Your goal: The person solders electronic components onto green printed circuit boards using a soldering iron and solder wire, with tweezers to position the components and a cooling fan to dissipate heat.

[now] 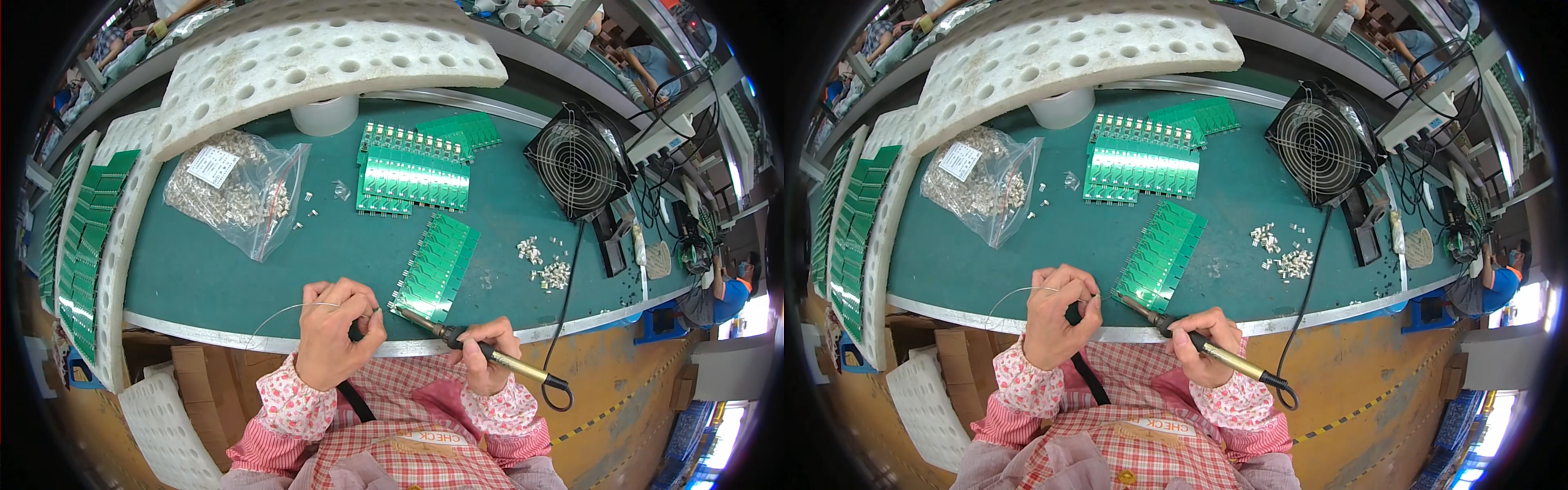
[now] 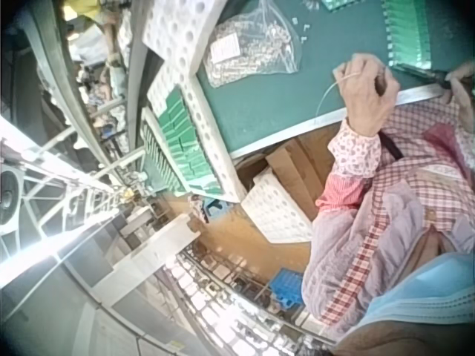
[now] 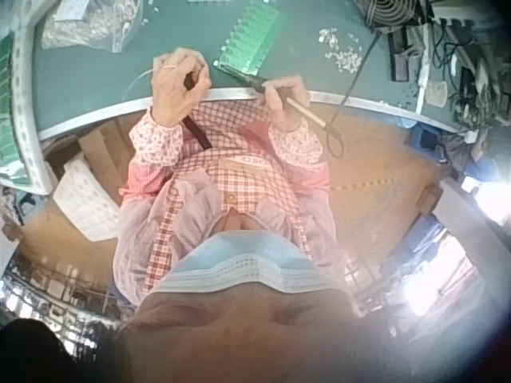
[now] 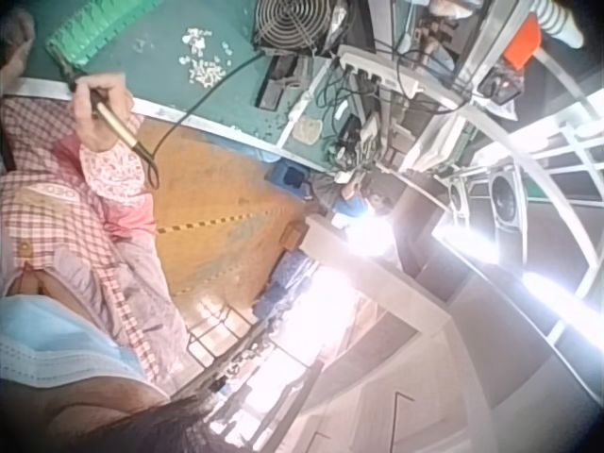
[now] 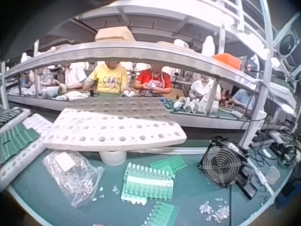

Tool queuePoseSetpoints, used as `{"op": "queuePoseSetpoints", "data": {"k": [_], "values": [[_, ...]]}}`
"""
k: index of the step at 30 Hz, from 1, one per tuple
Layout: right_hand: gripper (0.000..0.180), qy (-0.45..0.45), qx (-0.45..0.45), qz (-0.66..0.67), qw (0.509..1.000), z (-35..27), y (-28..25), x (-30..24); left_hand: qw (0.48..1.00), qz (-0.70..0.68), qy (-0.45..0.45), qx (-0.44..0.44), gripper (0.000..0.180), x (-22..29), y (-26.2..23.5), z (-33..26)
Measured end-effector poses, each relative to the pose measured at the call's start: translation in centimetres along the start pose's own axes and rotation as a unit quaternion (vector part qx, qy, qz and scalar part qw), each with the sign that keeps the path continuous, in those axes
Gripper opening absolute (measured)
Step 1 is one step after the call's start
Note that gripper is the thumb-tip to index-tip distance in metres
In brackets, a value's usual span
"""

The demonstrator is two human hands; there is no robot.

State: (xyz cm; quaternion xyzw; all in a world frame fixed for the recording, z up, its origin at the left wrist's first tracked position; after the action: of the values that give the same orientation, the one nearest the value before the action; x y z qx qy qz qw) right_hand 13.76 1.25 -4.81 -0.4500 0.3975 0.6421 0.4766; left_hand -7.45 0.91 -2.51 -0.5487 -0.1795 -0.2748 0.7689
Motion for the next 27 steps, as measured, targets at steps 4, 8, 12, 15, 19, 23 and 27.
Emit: {"op": "queuePoseSetpoints", "data": {"k": [4, 8, 12, 15, 19, 23, 27], "values": [[0.01, 0.003, 0.0, 0.004, 1.0, 0.02, 0.02, 0.03, 1.0, 0.001, 0.007, 0.001, 0.017, 0.07, 0.15, 0.01], [0.01, 0.002, -0.001, 0.003, 1.0, -0.05, -0.04, 0.05, 1.0, 0.007, 0.006, -0.004, 0.017, 0.1, 0.14, 0.03], [0.01, 0.02, 0.052, 0.031, 0.998, -0.53, -0.83, 0.3, 1.0, -0.006, -0.008, 0.009, 0.017, -0.12, 0.05, -0.03], [0.011, 0.02, 0.049, 0.032, 0.998, -0.25, -0.59, 0.02, 1.0, -0.005, -0.008, 0.005, 0.017, -0.14, 0.05, -0.03], [0.011, 0.028, 0.027, 0.009, 0.999, -0.15, -0.38, 0.23, 1.0, 0.002, 0.006, 0.0, 0.016, 0.1, 0.13, 0.0], [0.01, 0.008, -0.003, -0.007, 1.0, 0.1, 0.06, -0.04, 1.0, 0.015, 0.003, -0.009, 0.016, 0.28, 0.3, 0.17], [0.01, 0.014, -0.003, -0.003, 1.0, 0.08, 0.11, 0.04, 1.0, 0.022, 0.005, -0.007, 0.016, 0.36, 0.32, 0.16]]}}
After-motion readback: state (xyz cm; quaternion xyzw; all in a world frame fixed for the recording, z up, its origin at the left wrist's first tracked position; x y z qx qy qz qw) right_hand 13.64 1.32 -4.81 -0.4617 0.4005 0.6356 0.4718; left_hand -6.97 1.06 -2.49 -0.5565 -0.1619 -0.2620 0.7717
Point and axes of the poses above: each hand's wrist, its own z-axis towards the middle knuckle, its own y-axis out of the palm, x = y × z, the point moved 8 cm from there along z, towards the middle knuckle, and after that the axes turned 10 degrees about z, right-handed, at the moved point
